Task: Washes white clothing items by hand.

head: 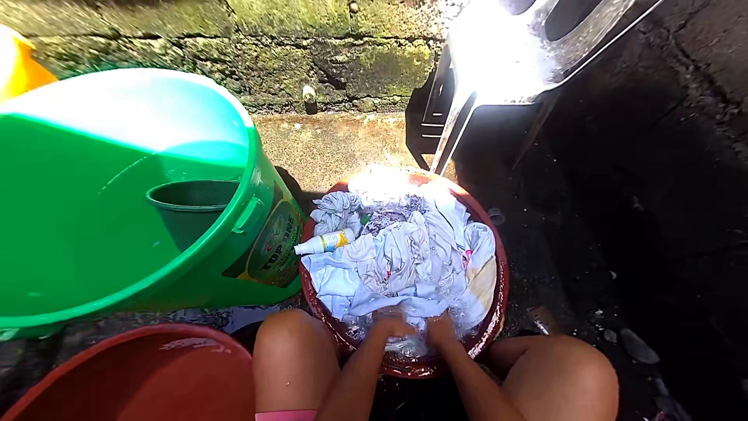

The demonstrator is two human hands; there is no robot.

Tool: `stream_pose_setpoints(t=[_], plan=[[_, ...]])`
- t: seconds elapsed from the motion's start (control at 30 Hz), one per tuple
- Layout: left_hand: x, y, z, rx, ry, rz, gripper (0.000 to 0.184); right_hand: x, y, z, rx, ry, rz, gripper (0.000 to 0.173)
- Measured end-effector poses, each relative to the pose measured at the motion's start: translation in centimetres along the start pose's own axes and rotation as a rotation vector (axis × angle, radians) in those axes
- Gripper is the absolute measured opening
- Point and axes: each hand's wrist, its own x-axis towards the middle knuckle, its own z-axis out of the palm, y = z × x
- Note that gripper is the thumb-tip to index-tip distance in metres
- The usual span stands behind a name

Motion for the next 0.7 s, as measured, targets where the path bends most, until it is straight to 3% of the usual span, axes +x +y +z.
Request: stream_pose_setpoints(t=[0.1,0.2,0.27,0.37,0.43,0.47,0.53,0.6,0.63,0.7], plan=[[-2.7,0.5,-3.7,-0.324,0.180,0.231,0.064,-1.9,-0.8,-6.2,0.134,-0.036,-0.019,0.052],[-7.0,1.5,-5.7,-0.455,0.153,0.446,0.109,-7.9,-2.5,-13.7,0.634,0.143,-0.028,0.045],[-8.4,2.0,-4.9,-0.457,0.172,0.542,0.131,-12.7,-4.5,-17.5,0.918,0.305,-0.130,0.033],[-8.0,3.7,-0.9,-0.618,0.530,0.519,0.140,-19.4,-7.3,-20.6,1.153,0.528,-0.438,0.017],[-7.3,5.2,0.8,-0.723,0.842,0.448,0.131,-22.7,-8.7,-21.9,1.265,0.617,-0.629,0.012],[-7.3,5.9,0.9,-0.770,0.951,0.432,0.118,-23.9,-8.8,-22.2,1.328,0.652,-0.708,0.011],[-8.2,7.3,-0.3,-0.954,1.078,0.460,0.071,-25.0,-7.7,-22.9,1.469,0.753,-0.771,0.011],[-9.5,8.1,-2.7,-1.245,1.060,0.577,0.039,-23.6,-5.0,-23.6,1.637,0.946,-0.683,0.008],[-10.6,8.2,-3.8,-1.373,0.999,0.648,0.038,-21.8,-3.0,-23.3,1.683,1.034,-0.587,0.011],[-13.0,9.1,-5.3,-1.577,0.866,0.773,0.041,-16.2,1.0,-20.6,1.705,1.074,-0.310,0.043]])
